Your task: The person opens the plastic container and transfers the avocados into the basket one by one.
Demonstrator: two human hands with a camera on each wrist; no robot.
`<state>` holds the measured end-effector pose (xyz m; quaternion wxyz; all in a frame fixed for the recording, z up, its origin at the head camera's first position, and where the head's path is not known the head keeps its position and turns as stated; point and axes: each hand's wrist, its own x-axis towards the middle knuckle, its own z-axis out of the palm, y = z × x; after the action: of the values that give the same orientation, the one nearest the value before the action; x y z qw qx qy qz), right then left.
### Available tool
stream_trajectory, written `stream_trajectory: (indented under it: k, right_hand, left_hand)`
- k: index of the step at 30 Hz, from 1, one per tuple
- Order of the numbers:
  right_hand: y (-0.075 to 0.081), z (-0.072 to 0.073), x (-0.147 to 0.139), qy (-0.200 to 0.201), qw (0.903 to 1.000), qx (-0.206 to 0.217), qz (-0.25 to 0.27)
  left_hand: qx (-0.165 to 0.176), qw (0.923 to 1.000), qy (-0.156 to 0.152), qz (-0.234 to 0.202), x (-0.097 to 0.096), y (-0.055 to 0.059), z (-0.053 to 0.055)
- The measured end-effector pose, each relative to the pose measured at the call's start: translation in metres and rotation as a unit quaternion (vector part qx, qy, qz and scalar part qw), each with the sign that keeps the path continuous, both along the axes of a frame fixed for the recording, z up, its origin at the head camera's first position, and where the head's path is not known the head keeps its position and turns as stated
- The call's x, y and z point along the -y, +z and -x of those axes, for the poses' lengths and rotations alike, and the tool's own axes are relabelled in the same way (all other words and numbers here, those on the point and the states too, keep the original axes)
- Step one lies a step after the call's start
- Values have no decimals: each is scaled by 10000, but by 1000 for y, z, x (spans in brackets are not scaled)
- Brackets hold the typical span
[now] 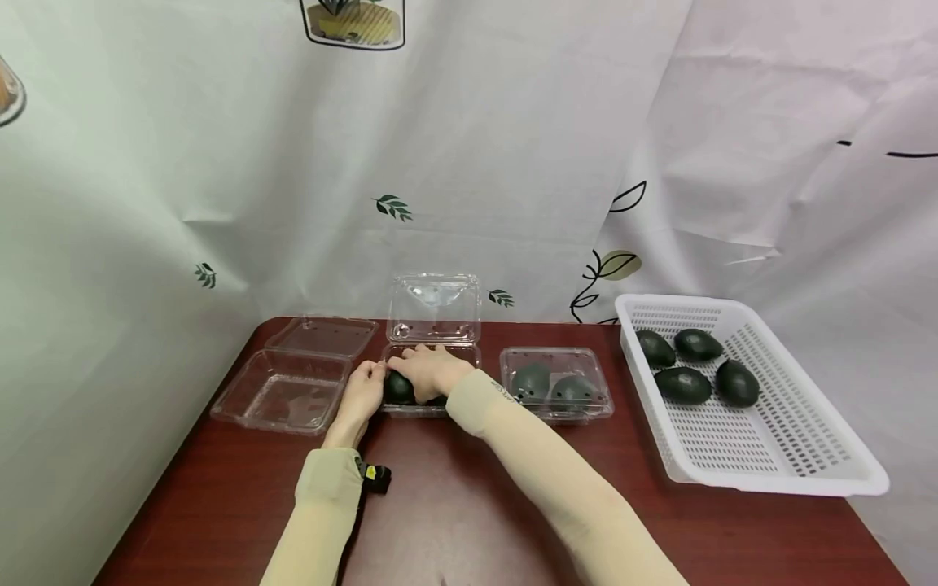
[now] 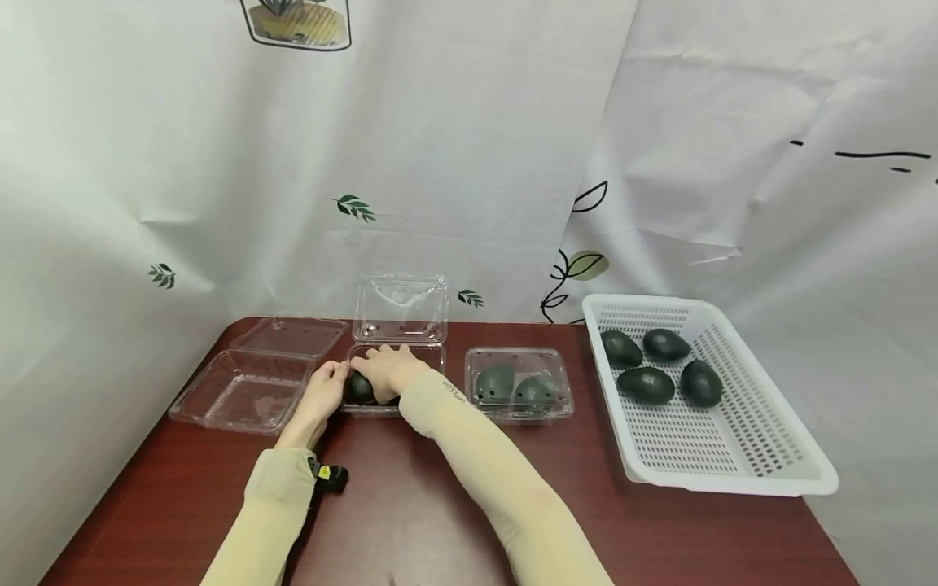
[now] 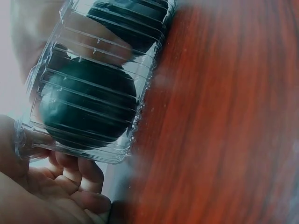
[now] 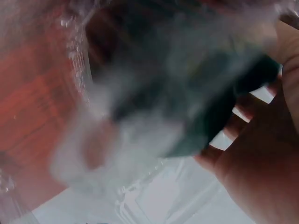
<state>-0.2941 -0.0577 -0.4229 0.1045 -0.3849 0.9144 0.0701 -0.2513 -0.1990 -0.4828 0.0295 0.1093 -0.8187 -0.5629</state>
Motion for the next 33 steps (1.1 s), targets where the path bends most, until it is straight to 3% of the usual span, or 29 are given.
stream_trajectory:
  k: [9,21,27,33]
  right_hand:
    - [-12,3,-3,3,9998,-143,108]
    - [-13,6,-9,180,9986,-387,312]
    - [-1,6,-12,270,9975,-422,501]
    - [25,0,-17,656,9938,-566,699]
  left_hand:
    - [7,10000,21,-33,-7,1,1]
    - [79,9999,-71,-63,-8,-3,0]
    - [17,10000,-23,-33,-7,-1,1]
    - [-104,9999,123,11,-2,0,0]
